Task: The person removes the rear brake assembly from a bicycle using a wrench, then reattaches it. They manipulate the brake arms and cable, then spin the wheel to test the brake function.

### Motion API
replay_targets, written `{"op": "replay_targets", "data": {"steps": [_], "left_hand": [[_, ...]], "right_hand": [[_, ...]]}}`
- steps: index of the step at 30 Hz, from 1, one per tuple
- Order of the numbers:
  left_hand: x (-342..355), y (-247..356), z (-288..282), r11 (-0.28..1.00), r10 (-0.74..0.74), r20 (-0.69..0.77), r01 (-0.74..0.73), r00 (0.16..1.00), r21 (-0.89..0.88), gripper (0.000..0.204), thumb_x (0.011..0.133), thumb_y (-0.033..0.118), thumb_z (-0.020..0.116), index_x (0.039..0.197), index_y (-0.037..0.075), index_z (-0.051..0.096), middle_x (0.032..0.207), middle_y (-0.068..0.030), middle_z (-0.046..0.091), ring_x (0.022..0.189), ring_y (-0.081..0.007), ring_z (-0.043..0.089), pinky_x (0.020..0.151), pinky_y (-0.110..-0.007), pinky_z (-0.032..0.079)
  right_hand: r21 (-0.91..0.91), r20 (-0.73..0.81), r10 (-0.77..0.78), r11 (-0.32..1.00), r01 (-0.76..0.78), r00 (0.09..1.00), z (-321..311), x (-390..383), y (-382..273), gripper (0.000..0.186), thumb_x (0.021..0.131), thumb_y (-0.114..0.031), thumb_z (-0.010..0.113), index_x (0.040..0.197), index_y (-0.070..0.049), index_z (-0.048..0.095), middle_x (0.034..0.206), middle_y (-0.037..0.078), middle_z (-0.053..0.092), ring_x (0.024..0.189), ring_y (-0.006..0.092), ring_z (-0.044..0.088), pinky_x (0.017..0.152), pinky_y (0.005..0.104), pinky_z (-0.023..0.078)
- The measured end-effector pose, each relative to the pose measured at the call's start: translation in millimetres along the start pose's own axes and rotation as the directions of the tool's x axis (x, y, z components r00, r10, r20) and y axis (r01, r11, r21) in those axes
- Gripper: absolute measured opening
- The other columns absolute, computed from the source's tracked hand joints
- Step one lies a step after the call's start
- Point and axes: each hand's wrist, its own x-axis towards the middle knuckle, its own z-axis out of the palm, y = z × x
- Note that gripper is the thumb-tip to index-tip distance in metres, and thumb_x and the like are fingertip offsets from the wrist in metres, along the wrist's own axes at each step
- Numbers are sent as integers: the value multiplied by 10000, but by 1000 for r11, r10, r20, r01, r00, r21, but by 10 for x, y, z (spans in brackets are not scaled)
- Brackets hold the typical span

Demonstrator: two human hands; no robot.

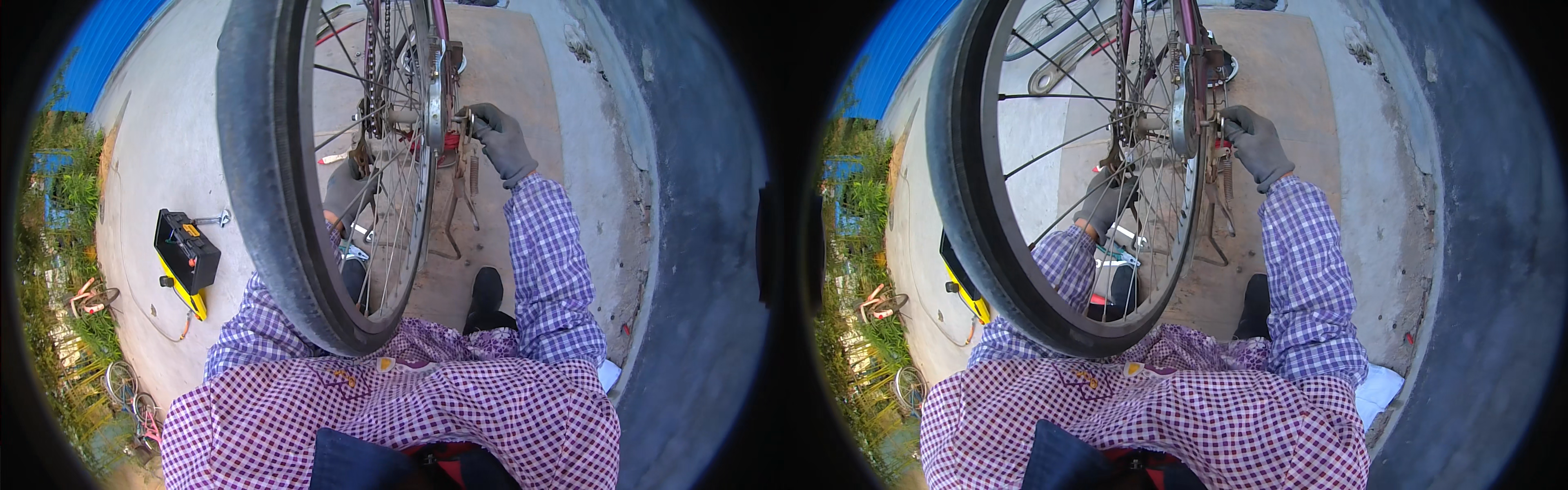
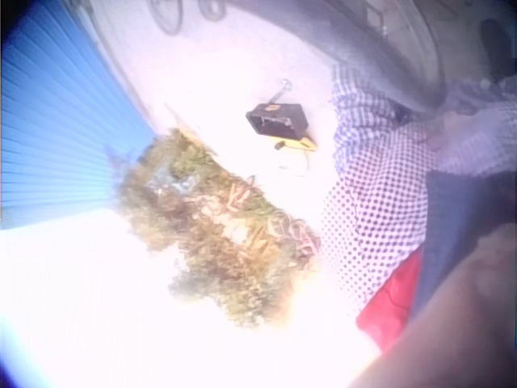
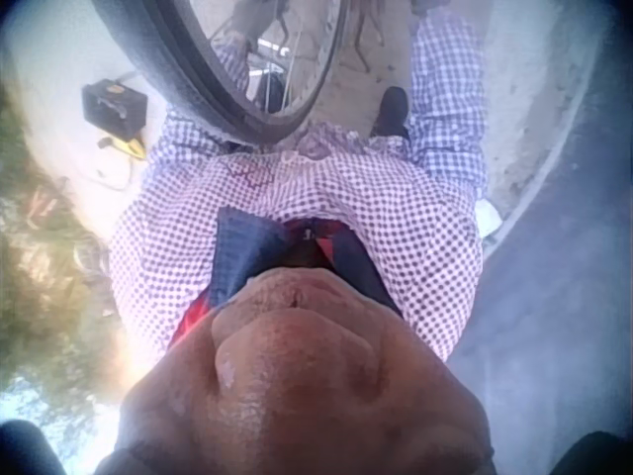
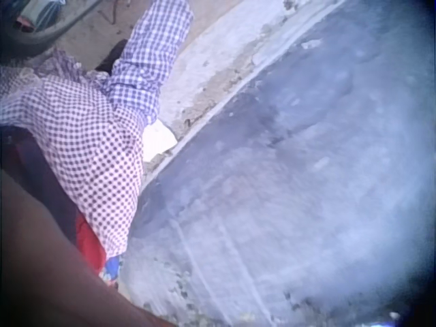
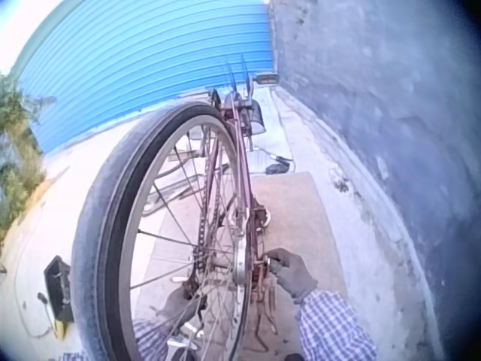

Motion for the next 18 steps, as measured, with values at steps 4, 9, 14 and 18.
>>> {"op": "replay_targets", "data": {"steps": [4, 9, 14, 18], "left_hand": [[22, -107, -112, 992, -84, 1, 84, 996, -91, 264, 953, 202, 684, 1141, 26, 625, 886, -73, 682, 688, -137, 657, 644, -297, 566], [70, -391, -235, 997, 60, -14, -59, 998, 44, 225, 951, 215, 676, 1091, 42, 639, 885, -65, 672, 710, -139, 650, 611, -303, 560], [-43, -431, -490, 994, -103, 31, 102, 994, 34, 328, 889, 263, 734, 1050, -17, 676, 827, -129, 721, 724, -205, 698, 670, -358, 542], [-66, -470, -755, 968, -187, 99, 166, 977, 190, 298, 841, 234, 765, 1003, -9, 707, 828, -133, 730, 733, -207, 697, 674, -353, 540]], "right_hand": [[24, -26, 70, 997, -70, 997, 201, 32, 101, 253, 1046, -87, 541, 1249, 8, 658, 1133, 71, 703, 1039, 134, 646, 954, 303, 513], [57, -235, 77, 996, -65, 969, 557, -6, 312, 264, 1041, -181, 608, 1190, 28, 672, 981, 67, 714, 877, 123, 626, 763, 292, 519], [178, -343, 457, 889, -421, 821, 1101, -227, 404, 450, 1083, -420, 530, 1140, -2, 687, 970, 97, 707, 845, 170, 638, 756, 343, 535], [710, 124, 547, 534, -459, 828, 1433, -573, 401, 546, 1069, -547, 504, 1093, -30, 677, 908, 98, 672, 836, 206, 655, 749, 357, 539]]}}
